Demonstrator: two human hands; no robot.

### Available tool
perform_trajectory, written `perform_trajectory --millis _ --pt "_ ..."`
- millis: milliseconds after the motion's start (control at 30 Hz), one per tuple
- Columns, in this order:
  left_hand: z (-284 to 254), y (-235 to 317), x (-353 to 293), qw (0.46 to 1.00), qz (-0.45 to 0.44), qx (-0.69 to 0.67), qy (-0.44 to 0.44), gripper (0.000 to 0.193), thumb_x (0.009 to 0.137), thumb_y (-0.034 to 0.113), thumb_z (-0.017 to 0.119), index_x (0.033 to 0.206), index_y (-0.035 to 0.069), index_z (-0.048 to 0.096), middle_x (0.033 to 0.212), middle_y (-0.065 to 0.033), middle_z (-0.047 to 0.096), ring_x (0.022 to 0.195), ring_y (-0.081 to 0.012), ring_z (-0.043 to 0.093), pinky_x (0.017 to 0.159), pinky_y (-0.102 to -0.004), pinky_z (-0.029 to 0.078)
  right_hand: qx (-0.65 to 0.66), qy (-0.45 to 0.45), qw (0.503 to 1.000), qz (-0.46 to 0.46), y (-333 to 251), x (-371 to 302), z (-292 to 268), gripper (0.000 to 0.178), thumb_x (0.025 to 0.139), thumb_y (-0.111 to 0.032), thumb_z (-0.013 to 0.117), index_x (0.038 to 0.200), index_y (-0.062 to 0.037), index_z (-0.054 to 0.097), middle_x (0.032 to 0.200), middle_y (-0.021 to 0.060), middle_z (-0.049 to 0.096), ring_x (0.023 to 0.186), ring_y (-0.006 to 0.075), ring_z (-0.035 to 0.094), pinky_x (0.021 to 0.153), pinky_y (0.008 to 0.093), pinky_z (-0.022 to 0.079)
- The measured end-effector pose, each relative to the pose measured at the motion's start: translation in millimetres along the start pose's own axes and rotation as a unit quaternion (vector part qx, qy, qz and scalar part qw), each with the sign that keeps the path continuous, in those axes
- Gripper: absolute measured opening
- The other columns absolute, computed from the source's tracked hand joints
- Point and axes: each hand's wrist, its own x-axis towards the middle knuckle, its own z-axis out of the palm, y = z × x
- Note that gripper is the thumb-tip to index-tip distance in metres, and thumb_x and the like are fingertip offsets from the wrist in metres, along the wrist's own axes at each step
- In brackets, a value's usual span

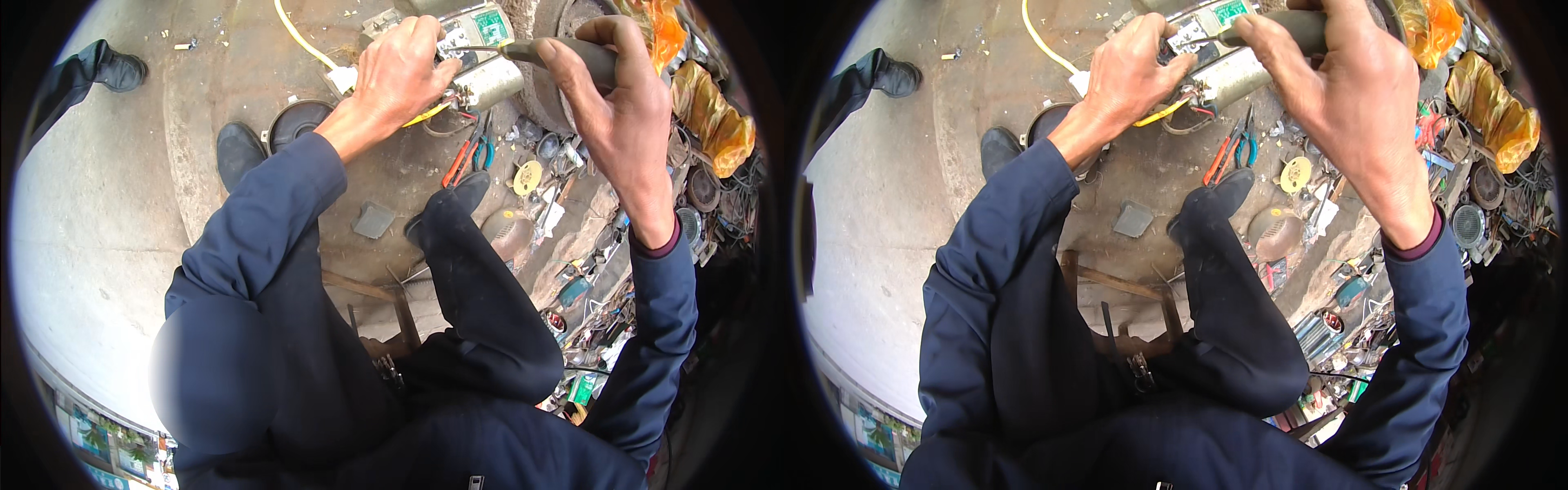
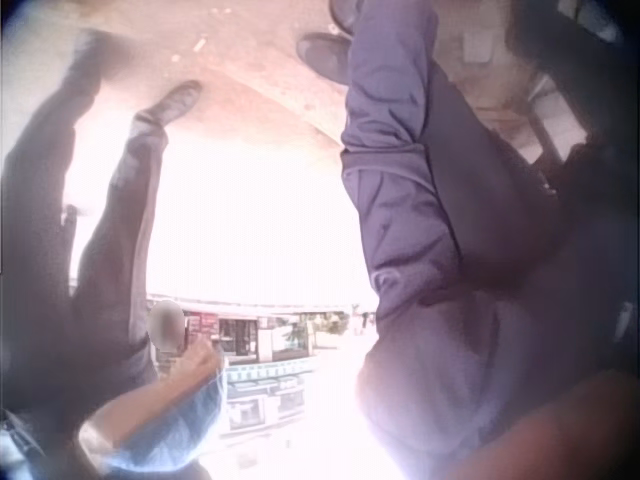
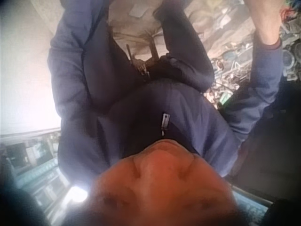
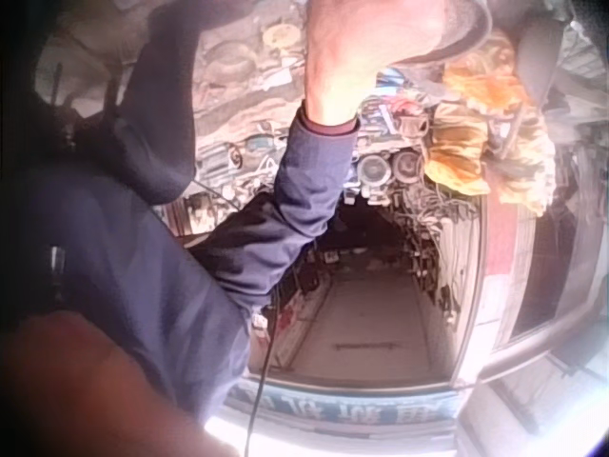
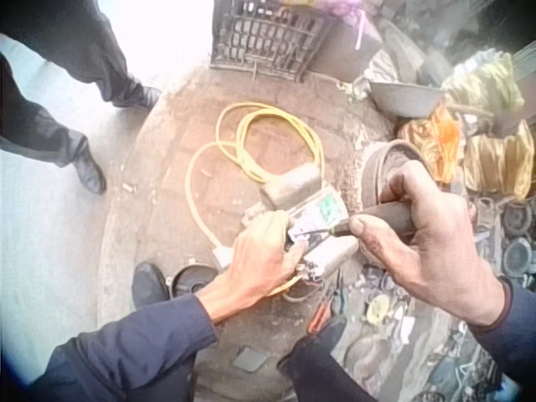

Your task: The person uses a screwdriver to tighten screws on a small electrical component attached to a motor. They repeatedly adjust and secure the component while holding it in place with the other hand.

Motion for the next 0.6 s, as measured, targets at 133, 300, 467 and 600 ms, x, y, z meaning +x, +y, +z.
perform_trajectory --millis 133,300,467,600 --pt "0.5 0.8 0.5 1.0 0.01 -0.005 0.002 0.04 0.084 0.022 0.086 0.109 0.001 0.062 0.096 -0.0214 0.069 0.089 -0.0442 0.071 0.079 -0.0532 0.058 0.039 0.018 0.995 -0.087 -5.3 7.3 -0.2 0.051 0.099 -0.034 0.083 0.133 -0.001 0.063 0.114 0.0154 0.074 0.1 0.0229 0.074 0.09 0.0356 0.058" --pt "-0.5 -1.0 0.7 1.0 0.002 -0.002 -0.003 0.039 0.084 0.022 0.086 0.107 0.001 0.062 0.096 -0.0215 0.069 0.089 -0.0441 0.071 0.079 -0.0529 0.058 -0.036 0.058 0.996 -0.064 -11.4 9.0 3.0 0.054 0.096 -0.035 0.086 0.133 -0.0035 0.063 0.101 0.0145 0.073 0.09 0.0227 0.074 0.08 0.0352 0.059" --pt "-1.1 3.2 -0.2 1.0 0.0 -0.005 0.006 0.036 0.084 0.022 0.085 0.104 0.001 0.064 0.094 -0.0197 0.07 0.085 -0.0418 0.071 0.075 -0.0502 0.057 0.014 0.068 0.985 -0.159 -8.6 4.4 1.8 0.049 0.096 -0.028 0.085 0.13 -0.0027 0.06 0.083 0.0119 0.07 0.079 0.0238 0.074 0.071 0.0359 0.058" --pt "-3.0 7.1 2.2 1.0 -0.024 -0.011 -0.014 0.034 0.085 0.019 0.084 0.103 0.0 0.063 0.092 -0.0192 0.068 0.086 -0.0406 0.07 0.075 -0.0499 0.057 -0.049 0.1 0.979 -0.173 -11.4 8.7 -1.9 0.05 0.091 -0.023 0.086 0.124 0.0009 0.056 0.083 0.0179 0.069 0.072 0.037 0.072 0.064 0.0421 0.056"
